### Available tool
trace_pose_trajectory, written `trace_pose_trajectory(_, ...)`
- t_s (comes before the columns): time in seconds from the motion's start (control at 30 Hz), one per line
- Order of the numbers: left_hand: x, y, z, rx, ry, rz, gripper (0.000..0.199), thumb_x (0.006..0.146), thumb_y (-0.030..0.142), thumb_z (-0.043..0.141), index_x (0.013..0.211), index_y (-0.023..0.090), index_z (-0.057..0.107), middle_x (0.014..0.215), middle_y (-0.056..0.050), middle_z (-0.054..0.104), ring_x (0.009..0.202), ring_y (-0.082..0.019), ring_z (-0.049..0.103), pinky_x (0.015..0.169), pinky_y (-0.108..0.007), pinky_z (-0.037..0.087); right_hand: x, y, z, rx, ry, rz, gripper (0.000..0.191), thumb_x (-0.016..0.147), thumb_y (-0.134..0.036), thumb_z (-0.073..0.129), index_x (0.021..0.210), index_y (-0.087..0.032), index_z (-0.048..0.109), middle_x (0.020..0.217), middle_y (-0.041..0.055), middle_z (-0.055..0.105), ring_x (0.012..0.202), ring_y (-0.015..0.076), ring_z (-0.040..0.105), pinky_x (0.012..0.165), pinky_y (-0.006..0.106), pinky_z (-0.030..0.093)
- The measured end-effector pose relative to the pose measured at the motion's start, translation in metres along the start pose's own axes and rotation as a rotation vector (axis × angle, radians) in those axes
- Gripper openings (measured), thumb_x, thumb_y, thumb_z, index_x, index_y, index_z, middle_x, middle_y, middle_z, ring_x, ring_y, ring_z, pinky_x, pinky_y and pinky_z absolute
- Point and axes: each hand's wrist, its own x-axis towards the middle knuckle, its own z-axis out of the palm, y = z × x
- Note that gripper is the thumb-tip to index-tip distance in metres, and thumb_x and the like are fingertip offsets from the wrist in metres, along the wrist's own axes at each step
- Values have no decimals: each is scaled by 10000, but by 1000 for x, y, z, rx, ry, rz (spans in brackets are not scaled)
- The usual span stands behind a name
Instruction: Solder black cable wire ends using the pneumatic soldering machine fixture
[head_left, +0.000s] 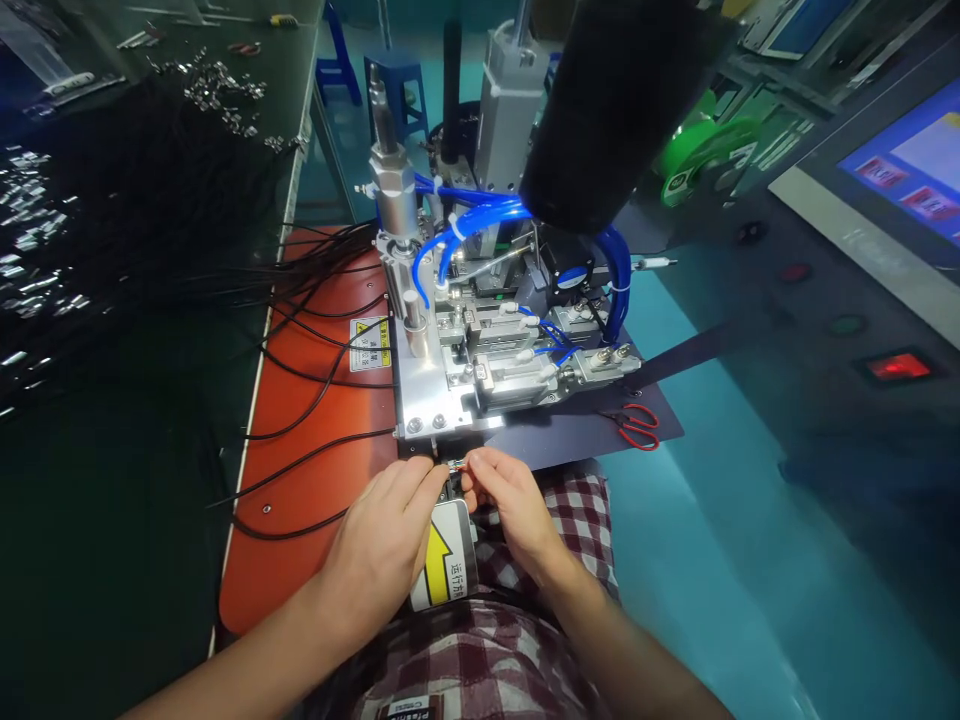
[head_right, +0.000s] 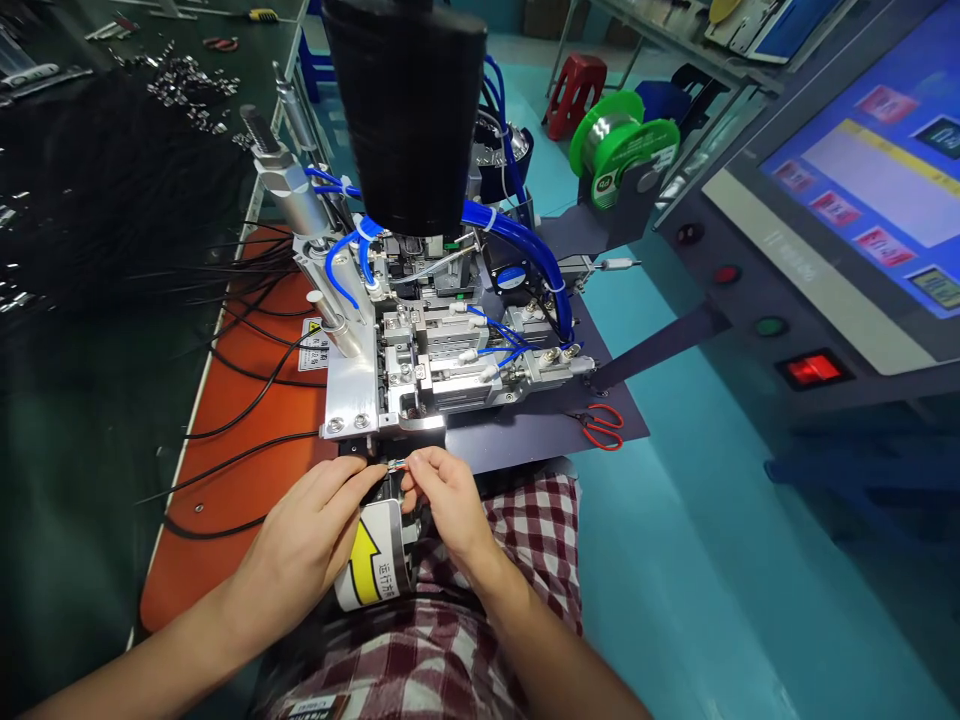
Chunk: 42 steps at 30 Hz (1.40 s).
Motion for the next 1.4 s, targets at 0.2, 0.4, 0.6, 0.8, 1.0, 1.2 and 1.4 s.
trace_pose_trajectory(0.2,-1,0,0,0,18,-2,318,846,43,392,1129,65,534,998,-131,572,888,-236,527,752,-366,500,-5,-3,5,13,21,26,241,727,-361,686,697,-162,555,565,-48,519,481,81,452,496,218,340)
trace_pose_trajectory(0.4,2,-2,-3,-92,-9,-56,319,843,40,398,1123,89,544,994,-110,561,857,-214,525,728,-343,505,-5,-3,6,3,15,-7,260,748,-395,660,712,-166,540,586,-43,522,496,89,464,499,224,354)
trace_pose_trajectory(0.6,4,-3,-2,-83,-53,-67,324,842,42,374,1107,106,550,968,-104,577,845,-217,528,728,-355,510,1,-4,7,-56,26,-8,297,747,-442,644,692,-171,537,586,-44,504,483,92,459,501,236,352)
trace_pose_trajectory(0.8,5,0,-5,-93,-50,-92,323,843,45,370,1075,109,584,936,-103,594,833,-216,544,725,-356,514,3,-1,9,-42,-4,-35,314,728,-464,647,672,-184,515,533,-56,473,466,93,403,485,236,323)
trace_pose_trajectory(1.0,6,3,-11,-144,-49,-129,300,857,80,384,1047,138,609,930,-84,601,822,-199,550,713,-333,520,4,1,7,-46,-18,-80,315,722,-461,653,677,-181,515,554,-57,473,479,91,400,503,237,322)
trace_pose_trajectory(1.2,4,6,0,-125,17,-186,339,838,36,369,1051,134,614,948,-96,584,918,-218,547,795,-372,515,3,3,9,-56,-23,-127,303,738,-452,639,676,-185,512,530,-60,472,483,97,396,513,240,321)
trace_pose_trajectory(1.4,-32,10,-10,-208,134,-334,395,876,94,336,1207,181,535,1099,-100,543,998,-199,560,841,-341,516,2,3,9,-86,-37,-159,306,729,-456,641,676,-181,518,534,-60,472,490,98,405,519,239,327)
